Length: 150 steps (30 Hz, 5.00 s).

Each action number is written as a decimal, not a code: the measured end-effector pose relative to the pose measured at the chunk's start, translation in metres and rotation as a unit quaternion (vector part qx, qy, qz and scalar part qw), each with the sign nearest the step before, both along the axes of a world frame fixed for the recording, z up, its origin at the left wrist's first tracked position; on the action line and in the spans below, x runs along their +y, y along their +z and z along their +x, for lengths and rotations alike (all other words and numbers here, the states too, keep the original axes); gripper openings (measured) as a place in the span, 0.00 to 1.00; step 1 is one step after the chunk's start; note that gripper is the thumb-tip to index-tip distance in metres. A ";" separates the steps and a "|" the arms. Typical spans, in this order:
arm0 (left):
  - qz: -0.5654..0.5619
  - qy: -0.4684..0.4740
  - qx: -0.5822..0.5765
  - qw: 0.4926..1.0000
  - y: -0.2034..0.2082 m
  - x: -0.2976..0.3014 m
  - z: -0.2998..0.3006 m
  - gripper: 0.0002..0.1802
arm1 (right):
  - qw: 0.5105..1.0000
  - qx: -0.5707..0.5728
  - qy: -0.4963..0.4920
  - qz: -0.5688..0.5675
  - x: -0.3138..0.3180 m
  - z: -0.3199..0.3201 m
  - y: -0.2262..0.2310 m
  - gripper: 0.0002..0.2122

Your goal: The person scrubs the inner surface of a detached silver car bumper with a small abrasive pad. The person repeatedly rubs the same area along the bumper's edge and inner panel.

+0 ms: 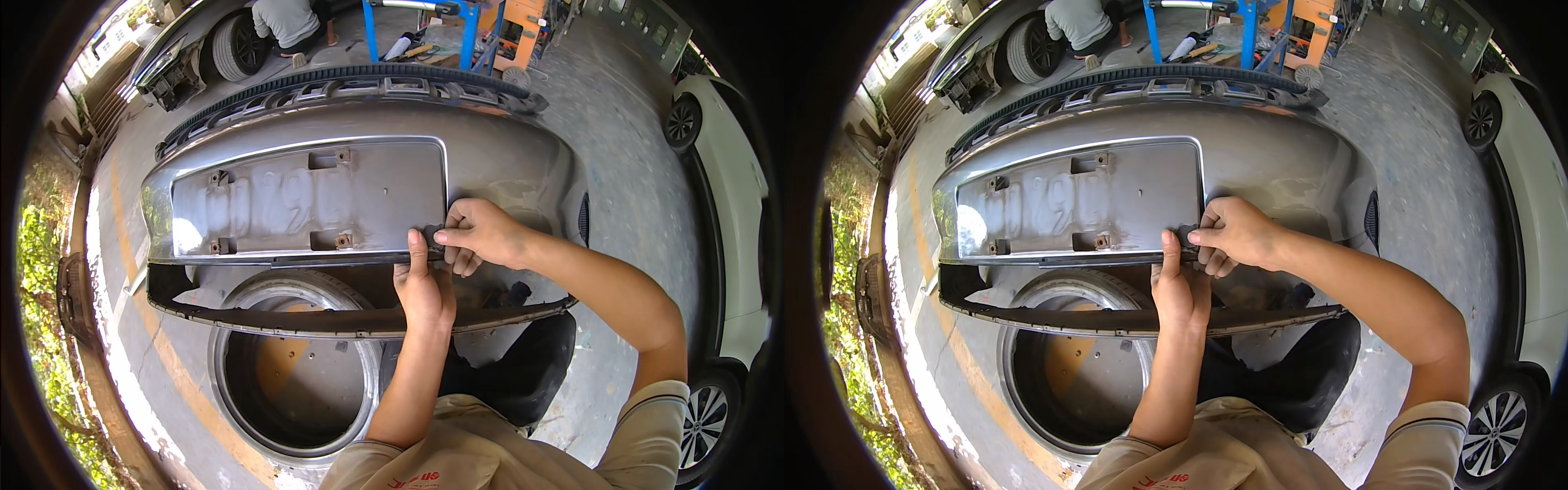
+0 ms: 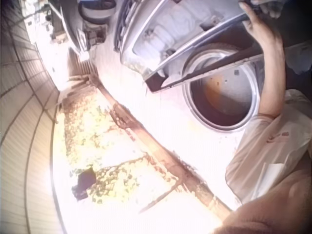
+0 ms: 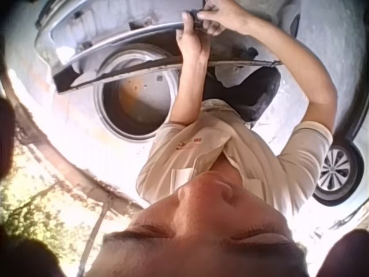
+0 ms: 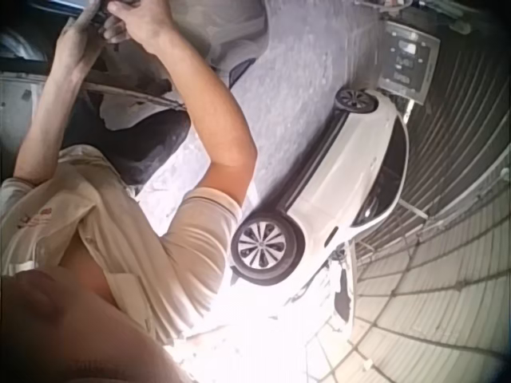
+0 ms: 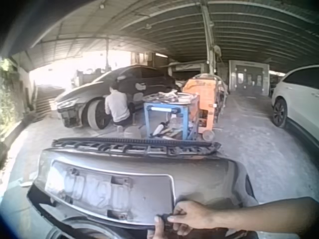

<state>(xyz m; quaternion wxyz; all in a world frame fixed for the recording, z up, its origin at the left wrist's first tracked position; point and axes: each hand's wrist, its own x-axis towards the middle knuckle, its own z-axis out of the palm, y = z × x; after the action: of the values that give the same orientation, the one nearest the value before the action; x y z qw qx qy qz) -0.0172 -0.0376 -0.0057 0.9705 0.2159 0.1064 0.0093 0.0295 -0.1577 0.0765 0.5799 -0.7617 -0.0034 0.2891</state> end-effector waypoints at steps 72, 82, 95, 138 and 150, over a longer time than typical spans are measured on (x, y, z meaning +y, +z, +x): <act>0.031 0.000 0.019 0.999 0.012 0.001 0.002 0.10 | 0.999 -0.007 -0.039 0.017 0.004 0.001 -0.007 0.10; 0.033 0.018 0.036 0.999 0.016 -0.003 0.001 0.11 | 0.997 0.028 -0.066 0.035 0.005 0.004 -0.006 0.11; 0.049 0.010 -0.030 0.998 -0.005 -0.003 -0.003 0.10 | 0.998 -0.005 -0.052 0.027 0.003 0.000 -0.009 0.13; 0.026 0.012 0.022 0.999 0.013 -0.009 -0.002 0.13 | 0.999 0.007 -0.030 0.014 0.000 0.000 -0.006 0.13; -0.016 -0.026 -0.004 1.000 -0.002 -0.004 0.002 0.14 | 1.000 -0.004 -0.030 0.003 0.003 0.002 -0.007 0.14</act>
<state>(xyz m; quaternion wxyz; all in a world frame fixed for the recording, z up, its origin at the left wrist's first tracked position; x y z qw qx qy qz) -0.0148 -0.0420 -0.0074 0.9743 0.2027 0.0969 -0.0164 0.0317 -0.1551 0.0698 0.5906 -0.7607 0.0165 0.2688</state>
